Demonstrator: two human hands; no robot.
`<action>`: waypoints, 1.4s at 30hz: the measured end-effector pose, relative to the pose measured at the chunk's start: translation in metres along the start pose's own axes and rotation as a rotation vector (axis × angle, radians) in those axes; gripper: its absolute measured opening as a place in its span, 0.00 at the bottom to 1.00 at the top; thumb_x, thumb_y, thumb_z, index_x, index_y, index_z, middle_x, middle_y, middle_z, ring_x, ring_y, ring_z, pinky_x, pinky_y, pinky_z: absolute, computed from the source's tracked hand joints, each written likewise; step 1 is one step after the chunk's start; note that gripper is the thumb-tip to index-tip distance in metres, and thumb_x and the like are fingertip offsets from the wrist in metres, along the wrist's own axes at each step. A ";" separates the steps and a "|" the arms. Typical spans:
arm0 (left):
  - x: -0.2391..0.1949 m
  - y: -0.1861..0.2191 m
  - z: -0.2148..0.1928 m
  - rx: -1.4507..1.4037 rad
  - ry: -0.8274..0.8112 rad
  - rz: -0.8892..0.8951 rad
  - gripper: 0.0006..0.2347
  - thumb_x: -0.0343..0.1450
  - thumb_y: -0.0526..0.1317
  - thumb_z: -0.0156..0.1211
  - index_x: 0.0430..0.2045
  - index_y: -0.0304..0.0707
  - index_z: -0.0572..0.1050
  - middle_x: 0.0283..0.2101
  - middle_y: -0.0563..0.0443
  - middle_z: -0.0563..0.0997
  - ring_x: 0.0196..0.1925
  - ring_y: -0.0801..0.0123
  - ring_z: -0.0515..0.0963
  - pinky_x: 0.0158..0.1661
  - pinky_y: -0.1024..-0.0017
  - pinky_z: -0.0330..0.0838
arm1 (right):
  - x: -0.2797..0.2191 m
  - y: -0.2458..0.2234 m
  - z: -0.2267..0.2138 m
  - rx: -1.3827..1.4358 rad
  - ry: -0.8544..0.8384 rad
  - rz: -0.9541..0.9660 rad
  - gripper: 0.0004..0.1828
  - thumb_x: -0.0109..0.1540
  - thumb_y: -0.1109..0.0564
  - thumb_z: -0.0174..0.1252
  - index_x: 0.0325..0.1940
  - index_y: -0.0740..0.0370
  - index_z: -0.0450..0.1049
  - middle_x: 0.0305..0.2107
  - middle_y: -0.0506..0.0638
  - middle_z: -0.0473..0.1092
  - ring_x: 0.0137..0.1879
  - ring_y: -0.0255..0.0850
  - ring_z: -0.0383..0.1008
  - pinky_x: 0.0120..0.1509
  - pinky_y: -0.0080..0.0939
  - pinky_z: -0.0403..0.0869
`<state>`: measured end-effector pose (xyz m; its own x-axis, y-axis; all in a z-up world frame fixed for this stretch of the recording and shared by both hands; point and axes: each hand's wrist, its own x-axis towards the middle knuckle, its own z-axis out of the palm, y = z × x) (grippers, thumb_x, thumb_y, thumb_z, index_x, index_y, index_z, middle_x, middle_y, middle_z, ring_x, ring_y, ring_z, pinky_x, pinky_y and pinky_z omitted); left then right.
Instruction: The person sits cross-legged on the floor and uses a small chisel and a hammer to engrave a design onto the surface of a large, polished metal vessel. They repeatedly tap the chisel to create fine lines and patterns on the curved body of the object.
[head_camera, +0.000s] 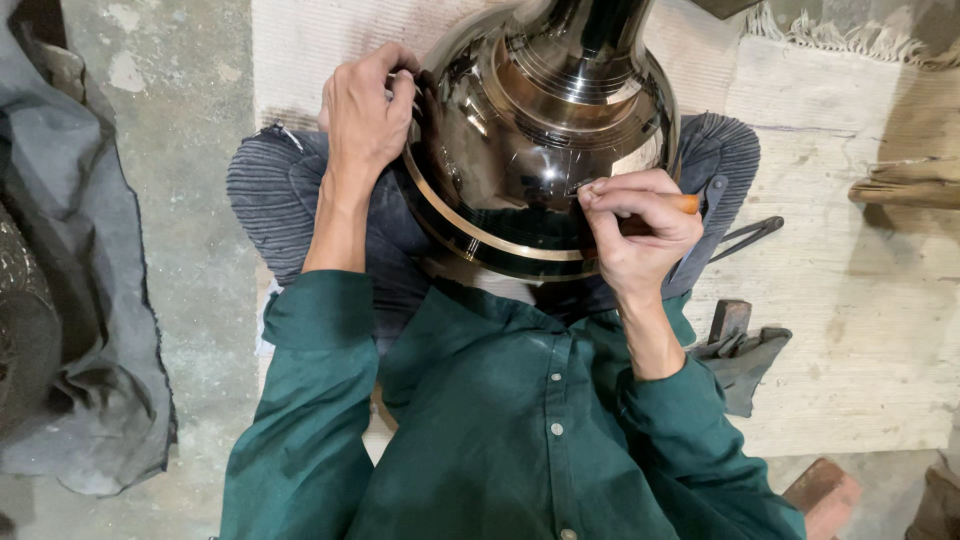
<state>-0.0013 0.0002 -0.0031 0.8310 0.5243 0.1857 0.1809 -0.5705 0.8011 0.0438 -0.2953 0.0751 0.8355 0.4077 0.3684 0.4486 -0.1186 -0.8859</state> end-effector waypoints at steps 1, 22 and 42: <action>0.000 0.000 0.000 -0.001 0.000 0.001 0.10 0.70 0.37 0.52 0.33 0.36 0.82 0.26 0.45 0.83 0.28 0.58 0.82 0.34 0.61 0.73 | 0.000 -0.001 0.000 0.015 -0.012 -0.006 0.08 0.61 0.74 0.69 0.34 0.68 0.78 0.37 0.53 0.75 0.43 0.37 0.78 0.47 0.31 0.79; 0.003 0.006 0.003 -0.008 -0.008 0.039 0.08 0.71 0.34 0.54 0.36 0.32 0.82 0.33 0.38 0.84 0.35 0.51 0.85 0.40 0.59 0.76 | 0.006 0.022 -0.091 0.423 0.413 0.057 0.11 0.66 0.75 0.64 0.41 0.62 0.76 0.40 0.55 0.76 0.44 0.44 0.81 0.47 0.39 0.79; 0.001 -0.006 0.004 0.000 -0.011 0.008 0.09 0.70 0.37 0.53 0.34 0.35 0.82 0.26 0.43 0.82 0.28 0.56 0.83 0.36 0.60 0.74 | -0.011 -0.004 0.008 -0.015 0.088 0.022 0.10 0.61 0.74 0.70 0.34 0.67 0.78 0.40 0.52 0.75 0.37 0.28 0.69 0.40 0.24 0.68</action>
<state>0.0003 0.0018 -0.0101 0.8379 0.5132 0.1860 0.1744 -0.5745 0.7997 0.0304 -0.2922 0.0720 0.8694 0.3241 0.3730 0.4342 -0.1407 -0.8897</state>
